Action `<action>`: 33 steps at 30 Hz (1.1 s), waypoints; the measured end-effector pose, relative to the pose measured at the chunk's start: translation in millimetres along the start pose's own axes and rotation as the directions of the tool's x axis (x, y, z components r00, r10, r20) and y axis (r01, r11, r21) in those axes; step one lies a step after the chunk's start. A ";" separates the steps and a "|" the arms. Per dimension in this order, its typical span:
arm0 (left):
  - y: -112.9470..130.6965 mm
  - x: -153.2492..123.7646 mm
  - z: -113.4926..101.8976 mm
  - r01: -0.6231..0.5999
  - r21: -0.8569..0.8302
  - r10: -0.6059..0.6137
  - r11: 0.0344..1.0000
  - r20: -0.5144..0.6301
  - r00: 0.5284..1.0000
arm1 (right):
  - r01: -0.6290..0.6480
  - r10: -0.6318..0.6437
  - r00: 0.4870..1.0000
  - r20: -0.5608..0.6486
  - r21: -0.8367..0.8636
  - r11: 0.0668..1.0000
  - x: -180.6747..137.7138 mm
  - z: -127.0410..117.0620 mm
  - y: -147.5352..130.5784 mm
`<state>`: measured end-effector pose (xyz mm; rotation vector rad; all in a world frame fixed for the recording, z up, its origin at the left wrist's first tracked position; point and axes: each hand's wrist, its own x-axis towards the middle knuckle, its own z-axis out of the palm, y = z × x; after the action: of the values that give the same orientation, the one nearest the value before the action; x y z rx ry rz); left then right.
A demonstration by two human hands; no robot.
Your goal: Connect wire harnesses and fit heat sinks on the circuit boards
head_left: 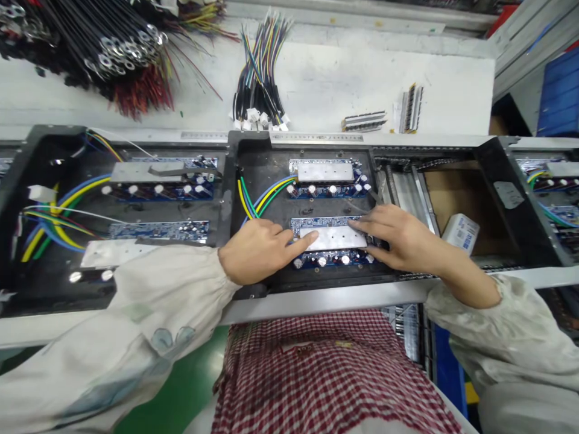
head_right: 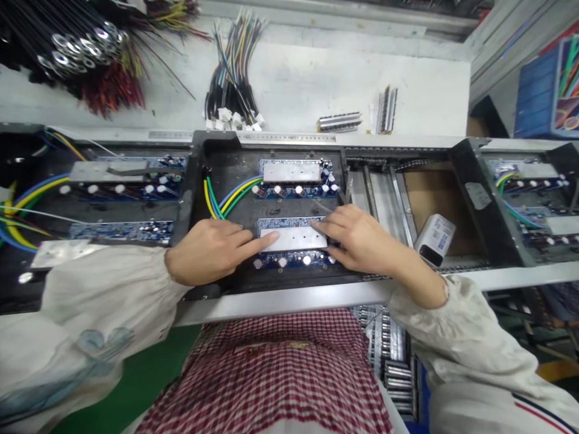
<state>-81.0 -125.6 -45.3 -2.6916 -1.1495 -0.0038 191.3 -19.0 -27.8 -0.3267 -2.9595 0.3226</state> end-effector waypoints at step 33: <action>-2.7 1.3 -0.3 -0.016 -0.153 0.005 0.988 -0.072 0.997 | -0.025 0.023 1.000 0.021 0.128 0.991 -1.0 1.0 6.2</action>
<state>-81.9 -123.0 -44.3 -2.8049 -1.1583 -0.1931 193.3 -13.5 -30.3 -0.3452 -2.9379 0.5189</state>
